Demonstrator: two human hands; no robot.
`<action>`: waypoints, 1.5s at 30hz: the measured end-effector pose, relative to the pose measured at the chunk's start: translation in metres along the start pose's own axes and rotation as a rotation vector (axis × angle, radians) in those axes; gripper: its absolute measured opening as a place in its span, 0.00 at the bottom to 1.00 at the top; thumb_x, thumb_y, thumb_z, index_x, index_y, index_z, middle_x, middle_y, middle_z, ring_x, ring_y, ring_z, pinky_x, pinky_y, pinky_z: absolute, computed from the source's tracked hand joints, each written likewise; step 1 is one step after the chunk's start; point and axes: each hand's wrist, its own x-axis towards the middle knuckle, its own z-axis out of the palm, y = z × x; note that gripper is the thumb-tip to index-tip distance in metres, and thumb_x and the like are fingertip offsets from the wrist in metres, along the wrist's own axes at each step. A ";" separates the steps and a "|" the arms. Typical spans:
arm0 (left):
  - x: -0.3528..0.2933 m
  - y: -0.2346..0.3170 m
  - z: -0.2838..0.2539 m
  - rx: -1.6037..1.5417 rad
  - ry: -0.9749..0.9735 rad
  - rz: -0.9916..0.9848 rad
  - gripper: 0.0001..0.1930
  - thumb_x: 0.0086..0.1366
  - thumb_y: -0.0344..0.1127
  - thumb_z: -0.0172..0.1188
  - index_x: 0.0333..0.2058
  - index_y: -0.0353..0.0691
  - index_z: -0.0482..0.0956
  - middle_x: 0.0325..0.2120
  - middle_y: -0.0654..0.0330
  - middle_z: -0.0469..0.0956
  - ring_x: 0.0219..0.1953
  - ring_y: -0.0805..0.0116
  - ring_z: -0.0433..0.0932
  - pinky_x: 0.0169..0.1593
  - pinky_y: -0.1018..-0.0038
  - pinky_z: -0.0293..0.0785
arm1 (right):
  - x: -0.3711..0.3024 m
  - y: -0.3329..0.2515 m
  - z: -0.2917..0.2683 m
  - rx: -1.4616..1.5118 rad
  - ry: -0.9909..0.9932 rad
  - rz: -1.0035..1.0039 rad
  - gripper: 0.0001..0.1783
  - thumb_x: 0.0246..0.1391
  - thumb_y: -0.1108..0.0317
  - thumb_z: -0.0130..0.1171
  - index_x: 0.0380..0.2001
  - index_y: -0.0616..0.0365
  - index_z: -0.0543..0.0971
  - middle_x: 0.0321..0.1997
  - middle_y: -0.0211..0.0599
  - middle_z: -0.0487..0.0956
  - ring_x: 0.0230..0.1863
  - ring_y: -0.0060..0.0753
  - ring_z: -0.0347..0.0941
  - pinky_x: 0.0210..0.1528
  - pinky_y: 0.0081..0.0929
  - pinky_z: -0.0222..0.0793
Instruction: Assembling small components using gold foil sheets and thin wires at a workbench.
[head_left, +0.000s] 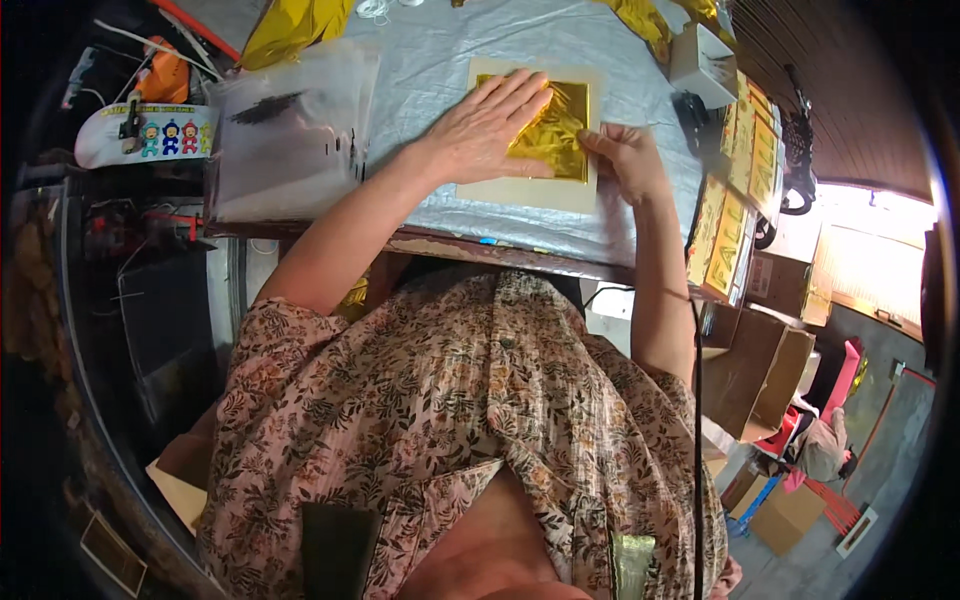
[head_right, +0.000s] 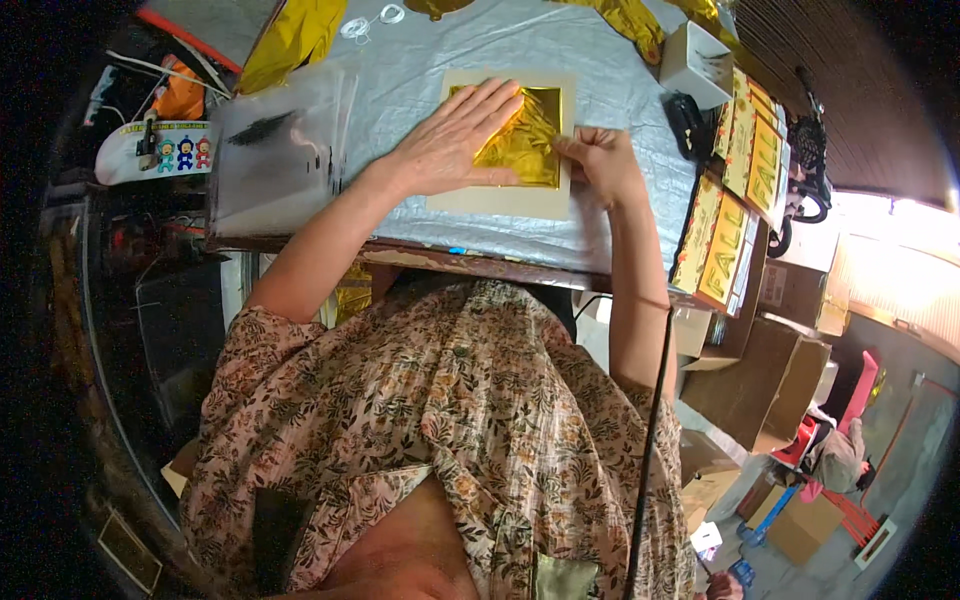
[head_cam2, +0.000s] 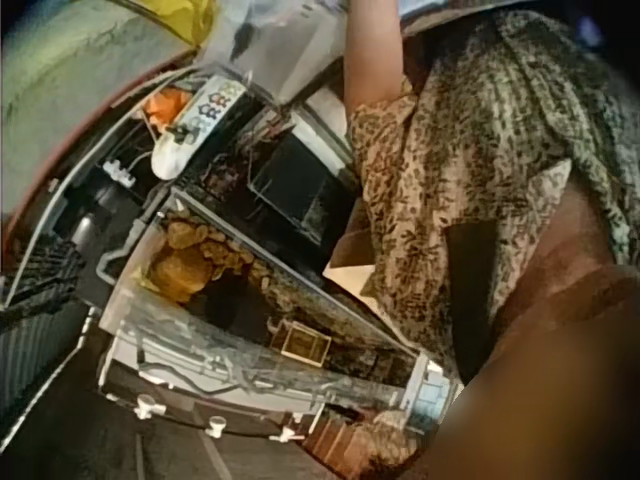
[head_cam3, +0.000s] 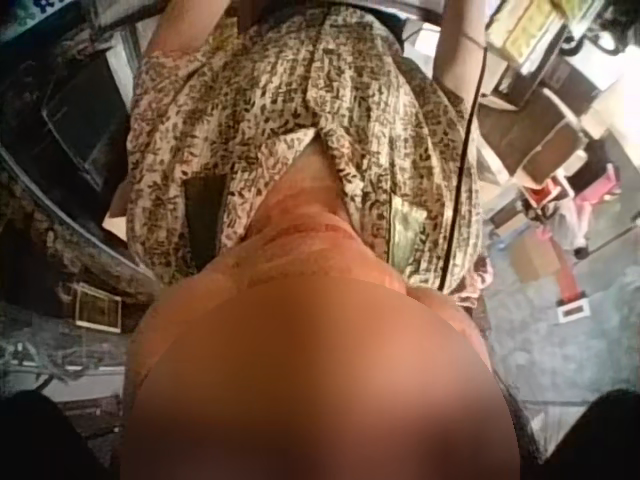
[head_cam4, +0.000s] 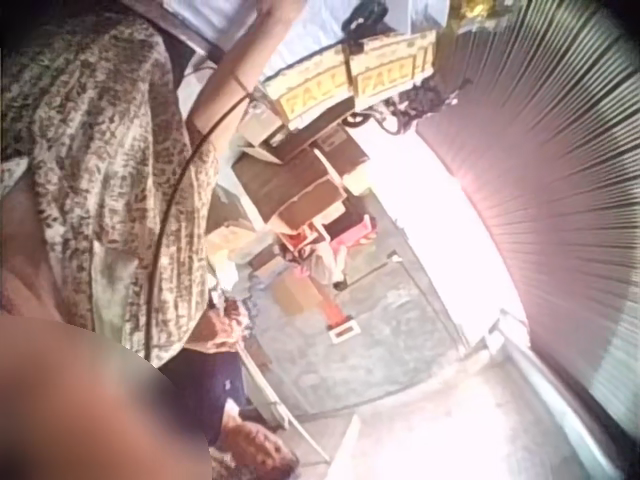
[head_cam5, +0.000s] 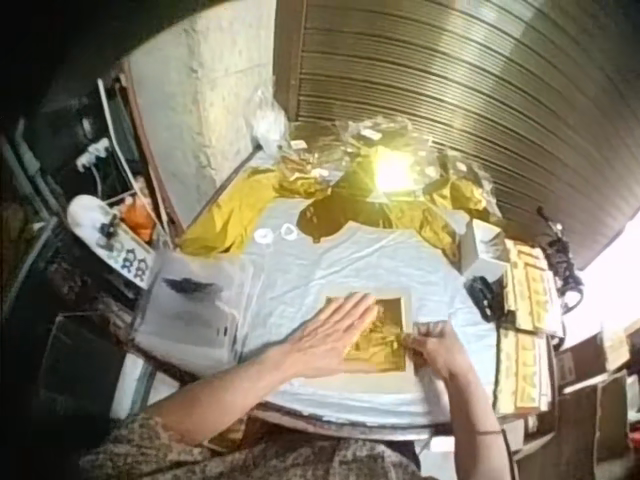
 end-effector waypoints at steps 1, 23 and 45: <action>0.001 0.003 -0.008 -0.027 0.027 -0.024 0.52 0.63 0.73 0.47 0.71 0.35 0.47 0.73 0.49 0.43 0.75 0.57 0.39 0.75 0.62 0.39 | -0.006 -0.003 0.002 0.036 0.010 0.014 0.12 0.59 0.65 0.65 0.24 0.58 0.81 0.18 0.20 0.74 0.17 0.11 0.59 0.19 0.16 0.51; -0.013 0.068 -0.081 -1.666 0.233 -0.545 0.14 0.72 0.39 0.56 0.47 0.35 0.80 0.33 0.72 0.77 0.33 0.87 0.73 0.36 0.85 0.71 | -0.059 0.050 -0.056 0.730 -0.227 -0.009 0.13 0.60 0.74 0.59 0.46 0.72 0.78 0.44 0.43 0.83 0.44 0.30 0.81 0.52 0.27 0.75; -0.012 0.071 -0.098 -1.227 0.406 -0.359 0.13 0.70 0.36 0.58 0.32 0.31 0.80 0.21 0.68 0.75 0.23 0.84 0.72 0.27 0.80 0.69 | -0.071 0.019 -0.037 0.667 -0.123 -0.166 0.12 0.59 0.77 0.59 0.45 0.71 0.79 0.44 0.41 0.84 0.44 0.27 0.80 0.54 0.25 0.73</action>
